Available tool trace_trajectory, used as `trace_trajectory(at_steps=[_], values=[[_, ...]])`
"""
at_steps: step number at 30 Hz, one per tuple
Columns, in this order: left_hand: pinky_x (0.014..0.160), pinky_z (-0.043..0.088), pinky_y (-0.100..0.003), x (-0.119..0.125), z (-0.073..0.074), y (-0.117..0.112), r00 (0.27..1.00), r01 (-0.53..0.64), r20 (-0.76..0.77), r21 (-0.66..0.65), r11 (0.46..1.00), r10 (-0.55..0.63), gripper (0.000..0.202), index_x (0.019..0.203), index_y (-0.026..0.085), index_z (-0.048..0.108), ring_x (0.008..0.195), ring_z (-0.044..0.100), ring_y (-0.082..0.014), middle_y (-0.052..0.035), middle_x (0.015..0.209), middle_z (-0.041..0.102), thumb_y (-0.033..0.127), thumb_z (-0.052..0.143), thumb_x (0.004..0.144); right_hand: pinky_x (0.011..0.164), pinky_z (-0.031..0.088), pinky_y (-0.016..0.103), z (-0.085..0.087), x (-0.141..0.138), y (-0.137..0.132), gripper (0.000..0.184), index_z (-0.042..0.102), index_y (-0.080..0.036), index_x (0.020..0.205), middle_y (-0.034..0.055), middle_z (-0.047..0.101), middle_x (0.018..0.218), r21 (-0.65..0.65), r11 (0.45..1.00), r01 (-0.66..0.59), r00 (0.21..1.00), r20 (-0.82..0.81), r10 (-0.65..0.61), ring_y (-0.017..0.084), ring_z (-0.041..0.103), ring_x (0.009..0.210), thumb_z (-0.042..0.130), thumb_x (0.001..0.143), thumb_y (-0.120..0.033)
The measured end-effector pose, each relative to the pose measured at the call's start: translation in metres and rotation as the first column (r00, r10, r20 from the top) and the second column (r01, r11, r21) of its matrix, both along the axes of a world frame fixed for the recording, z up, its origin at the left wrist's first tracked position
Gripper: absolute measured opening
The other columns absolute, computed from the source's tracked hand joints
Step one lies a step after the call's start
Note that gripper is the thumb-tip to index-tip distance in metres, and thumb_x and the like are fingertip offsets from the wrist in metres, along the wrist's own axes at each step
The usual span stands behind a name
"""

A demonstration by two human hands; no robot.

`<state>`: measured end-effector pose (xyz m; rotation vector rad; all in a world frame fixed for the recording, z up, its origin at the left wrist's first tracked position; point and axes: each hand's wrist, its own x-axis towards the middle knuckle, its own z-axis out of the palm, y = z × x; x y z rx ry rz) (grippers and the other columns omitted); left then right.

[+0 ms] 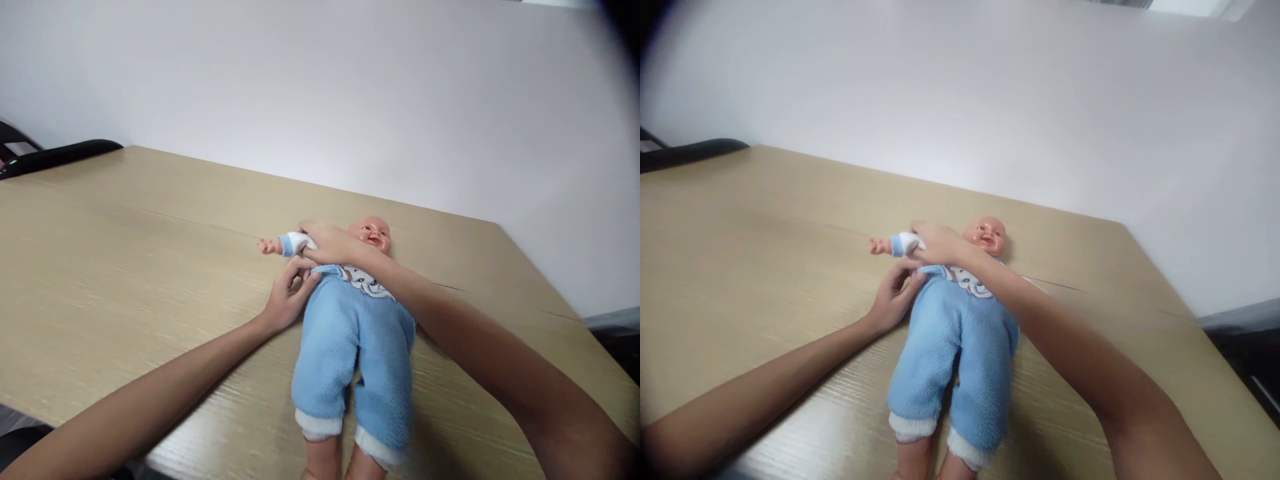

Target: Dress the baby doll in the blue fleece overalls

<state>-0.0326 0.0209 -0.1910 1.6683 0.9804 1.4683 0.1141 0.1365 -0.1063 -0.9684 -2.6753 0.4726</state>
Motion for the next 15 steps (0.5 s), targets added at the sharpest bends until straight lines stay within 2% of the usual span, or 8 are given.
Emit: trace_trajectory(at_steps=[2, 4, 6, 9, 12, 15], values=[[0.085, 0.047, -0.035, -0.001, -0.002, 0.0, 1.0, -0.018, -0.02, 0.022, 1.0, 0.018, 0.025, 0.103, 0.022, 0.069, 0.086, 0.056, -0.0198, -0.0029, 0.093, 0.064, 0.047, 0.065, 0.106, 0.078, 0.047, 0.03, 0.001, 0.013, 0.002, 0.03, 0.065, -0.017, 0.116, 0.0074, 0.074, 0.108, -0.073, 0.997, 0.024, 0.989, -0.144, -0.034, 0.021, 0.065, 0.09, 0.061, 0.086, -0.016], [0.09, 0.048, -0.038, -0.001, -0.003, -0.001, 0.995, -0.064, -0.073, 0.083, 0.995, 0.07, 0.024, 0.103, 0.023, 0.07, 0.092, 0.058, -0.0222, -0.005, 0.097, 0.065, 0.046, 0.065, 0.106, 0.083, 0.049, 0.03, -0.001, 0.026, 0.004, 0.041, 0.065, -0.018, 0.119, 0.0054, 0.073, 0.11, -0.179, 0.984, -0.028, 0.974, -0.228, -0.014, 0.021, 0.065, 0.095, 0.057, 0.079, -0.011], [0.099, 0.049, -0.044, -0.002, -0.004, -0.003, 0.979, -0.132, -0.133, 0.174, 0.976, 0.156, 0.024, 0.103, 0.024, 0.073, 0.105, 0.059, -0.0266, -0.0082, 0.105, 0.065, 0.047, 0.066, 0.104, 0.086, 0.05, 0.029, -0.005, 0.036, 0.006, 0.051, 0.065, -0.02, 0.123, 0.0028, 0.072, 0.109, -0.272, 0.96, -0.061, 0.964, -0.267, -0.015, 0.021, 0.065, 0.099, 0.053, 0.075, -0.008], [0.11, 0.047, -0.05, -0.002, -0.006, -0.007, 0.959, -0.196, -0.137, 0.308, 0.931, 0.247, 0.018, 0.104, 0.026, 0.075, 0.123, 0.055, -0.0304, -0.0112, 0.12, 0.059, 0.043, 0.068, 0.103, 0.09, 0.051, 0.03, -0.011, 0.042, 0.005, 0.058, 0.066, -0.021, 0.125, 0.0024, 0.073, 0.11, -0.319, 0.947, -0.033, 0.956, -0.286, -0.062, 0.02, 0.066, 0.102, 0.051, 0.071, -0.006], [0.118, 0.042, -0.052, -0.001, -0.011, -0.008, 0.986, -0.135, -0.039, 0.389, 0.911, 0.163, 0.012, 0.114, 0.03, 0.07, 0.133, 0.053, -0.0295, -0.0106, 0.133, 0.055, 0.034, 0.062, 0.106, 0.097, 0.051, 0.033, -0.013, 0.043, 0.0, 0.055, 0.071, -0.019, 0.122, 0.0059, 0.074, 0.117, -0.283, 0.958, -0.051, 0.946, -0.321, -0.045, 0.021, 0.067, 0.108, 0.052, 0.073, -0.006], [0.112, 0.046, -0.05, 0.0, -0.016, -0.006, 0.992, -0.106, 0.101, 0.301, 0.948, 0.079, 0.013, 0.119, 0.031, 0.062, 0.12, 0.061, -0.0262, -0.008, 0.124, 0.063, 0.038, 0.054, 0.111, 0.106, 0.051, 0.038, -0.008, 0.043, -0.009, 0.045, 0.077, -0.02, 0.116, 0.0071, 0.075, 0.121, -0.217, 0.972, -0.093, 0.951, -0.31, 0.021, 0.023, 0.068, 0.115, 0.055, 0.079, -0.008]])
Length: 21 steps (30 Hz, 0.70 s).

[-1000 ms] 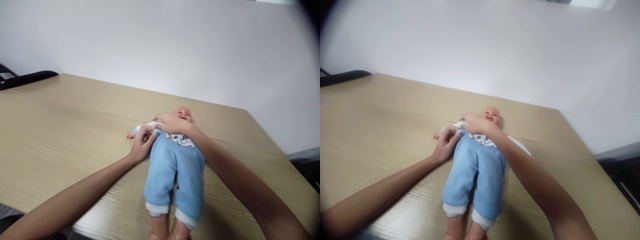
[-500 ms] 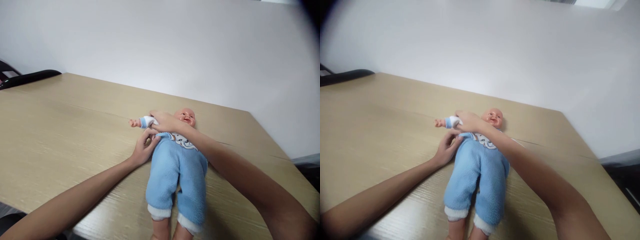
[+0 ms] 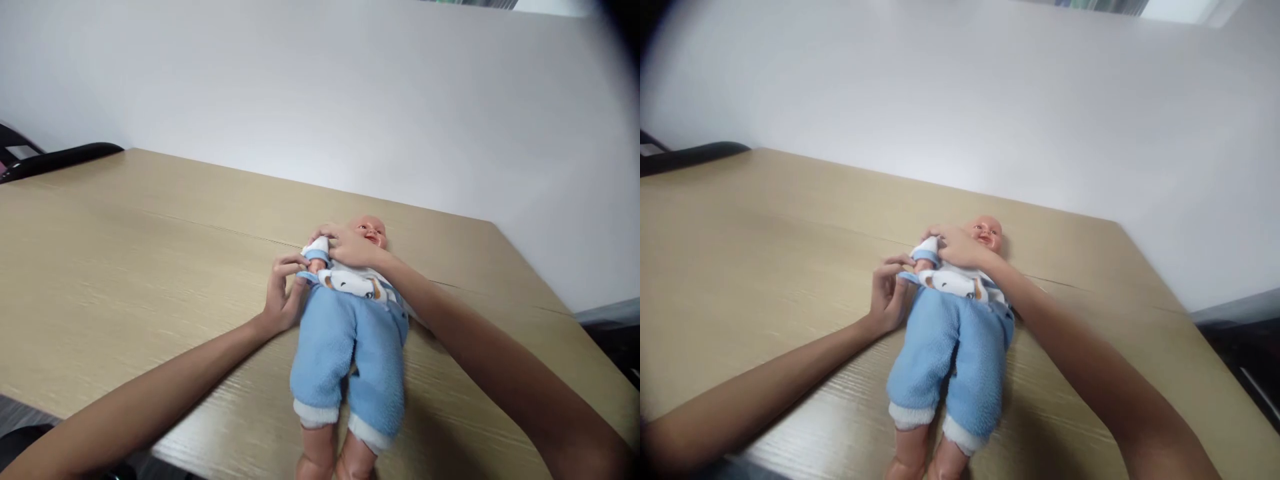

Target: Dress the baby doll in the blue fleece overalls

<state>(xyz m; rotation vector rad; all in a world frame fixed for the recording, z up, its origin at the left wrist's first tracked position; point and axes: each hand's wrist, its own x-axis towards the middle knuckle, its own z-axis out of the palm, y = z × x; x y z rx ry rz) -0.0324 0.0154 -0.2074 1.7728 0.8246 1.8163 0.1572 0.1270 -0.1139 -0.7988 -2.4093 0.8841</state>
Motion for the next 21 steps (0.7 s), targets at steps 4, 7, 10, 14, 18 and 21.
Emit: trace_trajectory(at_steps=[4, 7, 10, 14, 18, 21], values=[[0.101, 0.048, -0.041, 0.002, 0.003, 0.005, 0.996, -0.035, 0.069, -0.173, 0.984, 0.048, 0.02, 0.113, 0.027, 0.06, 0.108, 0.06, -0.0229, -0.0062, 0.114, 0.06, 0.047, 0.056, 0.11, 0.113, 0.048, 0.043, 0.009, 0.005, -0.021, 0.033, 0.076, -0.02, 0.124, 0.0116, 0.073, 0.132, 0.049, 0.996, 0.076, 0.995, 0.056, -0.079, 0.026, 0.066, 0.126, 0.054, 0.1, -0.025], [0.108, 0.046, -0.04, 0.005, 0.008, 0.008, 0.995, -0.012, 0.095, -0.222, 0.975, 0.033, 0.026, 0.111, 0.026, 0.06, 0.123, 0.055, -0.0245, -0.0075, 0.125, 0.056, 0.051, 0.06, 0.107, 0.098, 0.053, 0.041, 0.013, 0.012, -0.043, 0.043, 0.073, -0.019, 0.127, 0.0132, 0.077, 0.126, 0.026, 0.969, 0.245, 0.966, 0.08, -0.246, 0.028, 0.071, 0.113, 0.057, 0.105, -0.051], [0.107, 0.047, -0.038, 0.009, 0.008, 0.008, 0.982, 0.051, 0.187, -0.372, 0.927, 0.021, 0.03, 0.11, 0.026, 0.057, 0.118, 0.058, -0.0228, -0.0055, 0.118, 0.06, 0.056, 0.061, 0.105, 0.076, 0.048, 0.036, 0.017, 0.018, -0.064, 0.046, 0.076, -0.022, 0.102, 0.0072, 0.079, 0.098, 0.014, 0.961, 0.276, 0.947, 0.169, -0.275, 0.024, 0.07, 0.089, 0.056, 0.104, -0.063], [0.09, 0.05, -0.029, 0.012, 0.002, 0.013, 0.944, 0.143, 0.327, -0.536, 0.832, 0.048, 0.035, 0.1, 0.026, 0.051, 0.094, 0.058, -0.0171, 0.0006, 0.097, 0.059, 0.058, 0.066, 0.102, 0.07, 0.039, 0.034, 0.017, 0.02, -0.077, 0.037, 0.07, -0.021, 0.085, 0.0032, 0.075, 0.086, 0.07, 0.952, 0.297, 0.931, 0.2, -0.305, 0.021, 0.063, 0.079, 0.063, 0.101, -0.054], [0.072, 0.049, -0.024, 0.012, -0.001, 0.03, 0.883, 0.304, 0.469, -0.626, 0.718, 0.034, 0.045, 0.103, 0.028, 0.05, 0.077, 0.056, -0.0134, 0.0044, 0.088, 0.059, 0.062, 0.076, 0.091, 0.078, 0.042, 0.032, 0.006, 0.02, -0.065, 0.029, 0.073, -0.019, 0.097, 0.0026, 0.076, 0.093, -0.015, 0.944, 0.331, 0.941, 0.087, -0.328, 0.021, 0.065, 0.087, 0.063, 0.099, -0.047], [0.07, 0.05, -0.023, 0.012, 0.002, 0.046, 0.879, 0.35, 0.477, -0.653, 0.672, 0.005, 0.049, 0.102, 0.026, 0.052, 0.077, 0.059, -0.0126, 0.0039, 0.089, 0.062, 0.06, 0.082, 0.084, 0.078, 0.042, 0.033, -0.006, 0.023, -0.053, 0.033, 0.073, -0.018, 0.098, 0.0027, 0.074, 0.094, -0.063, 0.936, 0.348, 0.938, 0.004, -0.348, 0.021, 0.064, 0.087, 0.065, 0.097, -0.05]])
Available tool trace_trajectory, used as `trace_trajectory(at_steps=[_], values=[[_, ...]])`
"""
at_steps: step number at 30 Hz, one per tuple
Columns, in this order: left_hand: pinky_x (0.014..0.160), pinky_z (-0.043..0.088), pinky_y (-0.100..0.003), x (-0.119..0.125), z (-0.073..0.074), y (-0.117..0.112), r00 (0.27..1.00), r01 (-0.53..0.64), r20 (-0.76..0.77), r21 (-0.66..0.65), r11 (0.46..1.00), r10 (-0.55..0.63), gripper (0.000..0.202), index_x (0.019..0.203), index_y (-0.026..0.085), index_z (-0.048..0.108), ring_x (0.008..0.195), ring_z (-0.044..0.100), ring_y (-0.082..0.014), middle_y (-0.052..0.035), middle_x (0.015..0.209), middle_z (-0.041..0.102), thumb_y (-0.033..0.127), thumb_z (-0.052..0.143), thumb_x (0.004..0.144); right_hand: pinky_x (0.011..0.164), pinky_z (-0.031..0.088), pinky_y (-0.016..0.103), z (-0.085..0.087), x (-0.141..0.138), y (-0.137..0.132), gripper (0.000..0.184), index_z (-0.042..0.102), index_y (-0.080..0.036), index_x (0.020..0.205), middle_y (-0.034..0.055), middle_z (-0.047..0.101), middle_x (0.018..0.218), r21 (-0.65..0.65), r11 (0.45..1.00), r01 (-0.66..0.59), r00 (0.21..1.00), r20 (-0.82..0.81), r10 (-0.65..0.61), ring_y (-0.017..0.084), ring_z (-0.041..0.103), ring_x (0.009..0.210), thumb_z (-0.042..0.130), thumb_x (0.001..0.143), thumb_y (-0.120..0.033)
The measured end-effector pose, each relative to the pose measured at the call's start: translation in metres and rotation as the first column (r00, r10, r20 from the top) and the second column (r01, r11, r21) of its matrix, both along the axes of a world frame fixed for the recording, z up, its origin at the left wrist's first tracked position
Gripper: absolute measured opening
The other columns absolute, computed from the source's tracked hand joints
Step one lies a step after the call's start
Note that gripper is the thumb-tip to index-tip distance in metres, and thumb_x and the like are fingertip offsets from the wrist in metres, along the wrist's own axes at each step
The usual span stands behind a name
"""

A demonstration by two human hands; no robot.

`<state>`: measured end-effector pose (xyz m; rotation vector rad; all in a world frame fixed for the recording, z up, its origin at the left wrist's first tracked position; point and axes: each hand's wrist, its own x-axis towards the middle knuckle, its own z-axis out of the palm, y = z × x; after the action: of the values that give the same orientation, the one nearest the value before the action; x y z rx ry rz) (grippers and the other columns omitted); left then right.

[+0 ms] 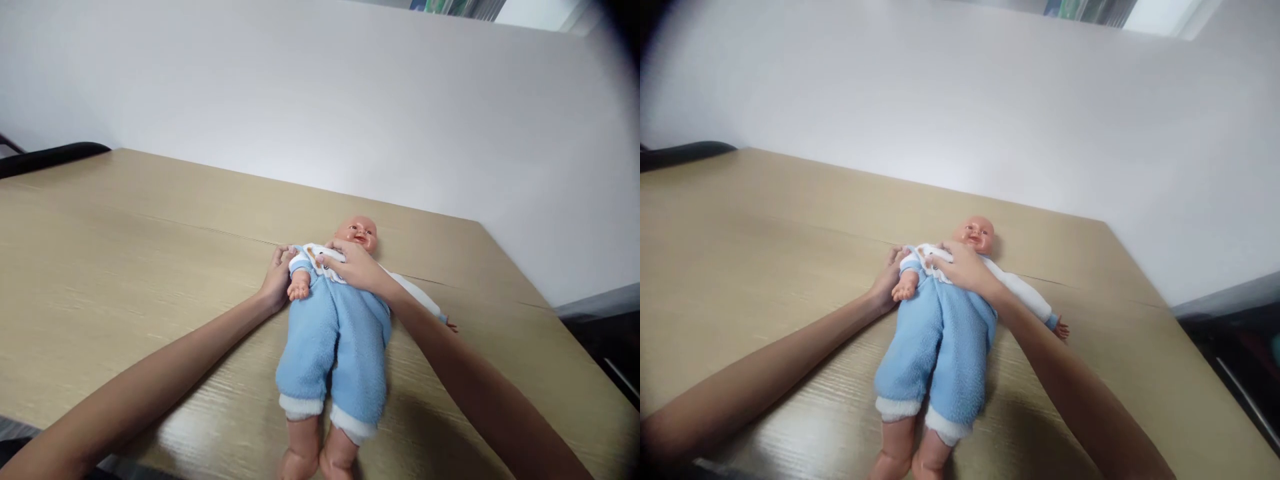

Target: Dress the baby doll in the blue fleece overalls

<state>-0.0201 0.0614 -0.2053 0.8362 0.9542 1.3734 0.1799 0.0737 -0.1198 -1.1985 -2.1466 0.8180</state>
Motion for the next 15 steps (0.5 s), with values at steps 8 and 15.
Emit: trace_trajectory(at_steps=[8, 15], values=[[0.072, 0.051, -0.02, -0.009, 0.012, 0.017, 0.988, 0.148, -0.047, -0.017, 0.989, -0.148, 0.039, 0.094, 0.023, 0.062, 0.079, 0.063, -0.0121, 0.0023, 0.09, 0.067, 0.044, 0.089, 0.077, 0.072, 0.046, 0.03, -0.019, 0.017, 0.015, 0.034, 0.07, -0.021, 0.1, 0.0008, 0.07, 0.087, -0.179, 0.977, -0.115, 0.965, -0.255, 0.067, 0.02, 0.063, 0.082, 0.072, 0.094, -0.055], [0.07, 0.051, -0.026, -0.006, 0.022, 0.046, 0.944, 0.306, -0.114, -0.046, 0.951, -0.309, 0.033, 0.083, 0.019, 0.064, 0.073, 0.061, -0.015, 0.0004, 0.081, 0.067, 0.042, 0.087, 0.076, 0.069, 0.049, 0.029, -0.02, 0.02, 0.011, 0.043, 0.065, -0.022, 0.092, -0.0012, 0.066, 0.079, -0.292, 0.949, -0.121, 0.927, -0.375, 0.003, 0.018, 0.063, 0.075, 0.081, 0.084, -0.062]])
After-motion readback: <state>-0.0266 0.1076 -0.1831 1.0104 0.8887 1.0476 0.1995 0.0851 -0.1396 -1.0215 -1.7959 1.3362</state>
